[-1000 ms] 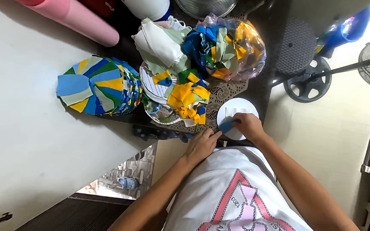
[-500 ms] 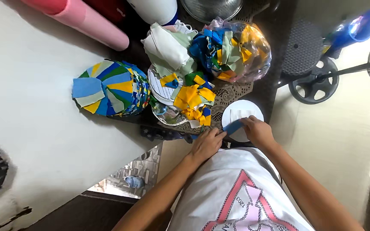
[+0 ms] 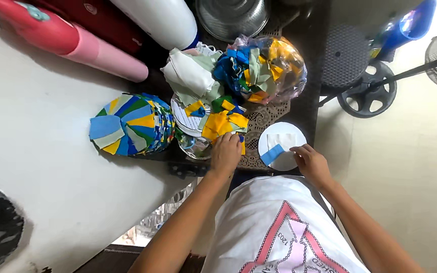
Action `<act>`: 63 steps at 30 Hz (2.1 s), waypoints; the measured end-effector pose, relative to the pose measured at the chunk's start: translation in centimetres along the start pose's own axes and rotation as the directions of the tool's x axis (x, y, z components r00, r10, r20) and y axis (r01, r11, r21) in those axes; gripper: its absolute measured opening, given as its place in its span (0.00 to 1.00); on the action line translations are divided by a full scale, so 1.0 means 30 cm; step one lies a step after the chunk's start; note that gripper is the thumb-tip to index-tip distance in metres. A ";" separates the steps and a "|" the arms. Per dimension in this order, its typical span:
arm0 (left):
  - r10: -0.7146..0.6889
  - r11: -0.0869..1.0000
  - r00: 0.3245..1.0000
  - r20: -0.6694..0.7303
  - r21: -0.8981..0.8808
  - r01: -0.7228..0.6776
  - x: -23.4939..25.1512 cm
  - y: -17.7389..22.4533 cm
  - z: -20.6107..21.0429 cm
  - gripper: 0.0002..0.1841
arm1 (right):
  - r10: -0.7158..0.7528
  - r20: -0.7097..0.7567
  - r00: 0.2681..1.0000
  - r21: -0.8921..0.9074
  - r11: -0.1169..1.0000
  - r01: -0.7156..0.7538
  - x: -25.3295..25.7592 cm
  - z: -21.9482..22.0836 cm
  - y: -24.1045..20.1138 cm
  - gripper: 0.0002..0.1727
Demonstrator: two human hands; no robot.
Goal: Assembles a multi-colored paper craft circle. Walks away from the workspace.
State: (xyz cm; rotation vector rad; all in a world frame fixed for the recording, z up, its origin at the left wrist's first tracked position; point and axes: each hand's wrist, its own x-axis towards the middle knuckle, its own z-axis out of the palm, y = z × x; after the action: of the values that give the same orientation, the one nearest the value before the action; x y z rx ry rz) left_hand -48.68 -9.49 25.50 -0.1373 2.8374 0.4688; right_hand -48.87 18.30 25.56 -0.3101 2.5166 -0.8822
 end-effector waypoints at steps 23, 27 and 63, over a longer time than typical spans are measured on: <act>-0.146 0.756 0.989 -0.036 -0.648 0.088 -0.084 0.052 -0.214 0.07 | 0.153 0.534 0.832 0.826 0.118 -0.552 0.255 0.032 -0.446 0.21; -0.315 0.378 0.943 0.103 -0.898 0.225 -0.096 0.012 -0.190 0.13 | 0.106 0.569 0.815 0.801 0.152 -0.579 0.233 0.008 -0.389 0.18; -0.177 0.841 0.971 0.159 -0.488 0.233 -0.092 0.155 0.082 0.11 | 0.150 0.329 0.932 -0.012 0.988 -0.155 0.183 0.030 -0.212 0.12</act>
State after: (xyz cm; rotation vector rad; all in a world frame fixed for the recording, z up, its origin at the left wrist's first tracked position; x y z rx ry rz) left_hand -46.06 -4.16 25.42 -0.4940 2.4874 1.1219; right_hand -52.82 11.00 27.09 -0.2320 2.1900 -0.7203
